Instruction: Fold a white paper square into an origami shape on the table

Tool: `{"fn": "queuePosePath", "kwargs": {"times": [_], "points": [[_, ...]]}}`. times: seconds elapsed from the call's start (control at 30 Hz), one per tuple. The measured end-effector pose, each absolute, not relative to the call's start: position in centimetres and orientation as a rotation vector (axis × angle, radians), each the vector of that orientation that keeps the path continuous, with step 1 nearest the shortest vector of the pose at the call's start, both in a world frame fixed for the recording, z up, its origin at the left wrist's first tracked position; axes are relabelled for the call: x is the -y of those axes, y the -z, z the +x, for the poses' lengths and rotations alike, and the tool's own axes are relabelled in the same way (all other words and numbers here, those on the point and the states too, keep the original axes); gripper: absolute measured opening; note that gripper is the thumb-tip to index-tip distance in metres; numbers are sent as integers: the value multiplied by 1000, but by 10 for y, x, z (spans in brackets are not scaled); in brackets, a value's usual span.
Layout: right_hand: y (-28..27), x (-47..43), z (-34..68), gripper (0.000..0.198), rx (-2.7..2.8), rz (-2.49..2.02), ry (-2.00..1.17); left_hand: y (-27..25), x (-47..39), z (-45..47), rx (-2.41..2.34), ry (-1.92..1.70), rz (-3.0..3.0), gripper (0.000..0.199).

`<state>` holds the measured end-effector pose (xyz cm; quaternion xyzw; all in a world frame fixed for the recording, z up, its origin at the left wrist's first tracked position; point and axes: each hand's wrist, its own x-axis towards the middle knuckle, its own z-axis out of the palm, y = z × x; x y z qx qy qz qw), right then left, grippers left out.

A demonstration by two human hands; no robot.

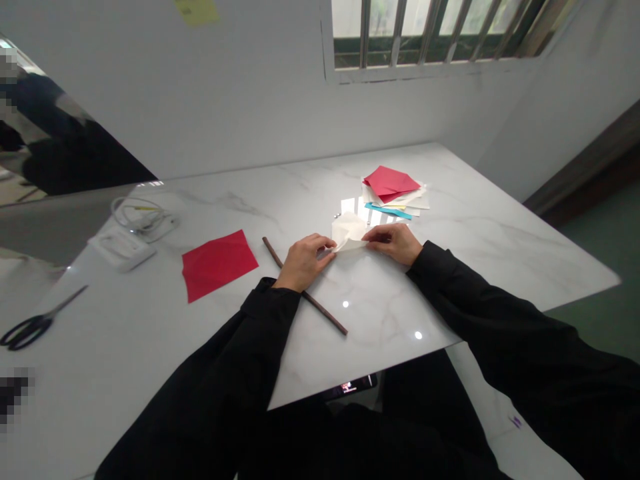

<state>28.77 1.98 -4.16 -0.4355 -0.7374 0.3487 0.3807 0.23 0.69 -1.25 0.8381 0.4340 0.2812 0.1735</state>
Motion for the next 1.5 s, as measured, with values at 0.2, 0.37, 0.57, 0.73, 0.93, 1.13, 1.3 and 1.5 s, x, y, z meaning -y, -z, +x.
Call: {"fn": "queuePosePath", "kwargs": {"times": [0.2, 0.37, 0.57, 0.73, 0.93, 1.13, 1.3, 1.5], "points": [[42, -20, 288, 25, 1810, -1084, -963, 12, -7, 3, -1266, -750, 2407, 5], [41, -20, 289, 23, 1885, -1125, -940, 12, -7, 1, -1340, -681, 2438, 7], [39, -20, 290, 19, 1992, -1142, -799, 12, -6, 2, -1334, -669, 2419, 10], [40, -22, 290, 20, 2020, -1143, -741, 11, -6, 2, -1340, -671, 2415, 19], [41, -21, 289, 18, 2019, -1130, -738, 11, -6, 2, -1349, -673, 2389, 16], [43, -22, 290, 16, 1988, -1091, -772, 10, -5, 1, -1337, -685, 2332, 11], [46, -23, 289, 16, 2017, -1049, -744, 10, -5, 1, -1316, -667, 2341, 11], [43, -23, 286, 18, 2062, -1024, -700, 11, -3, 1, -1183, -710, 2449, 4]]}}
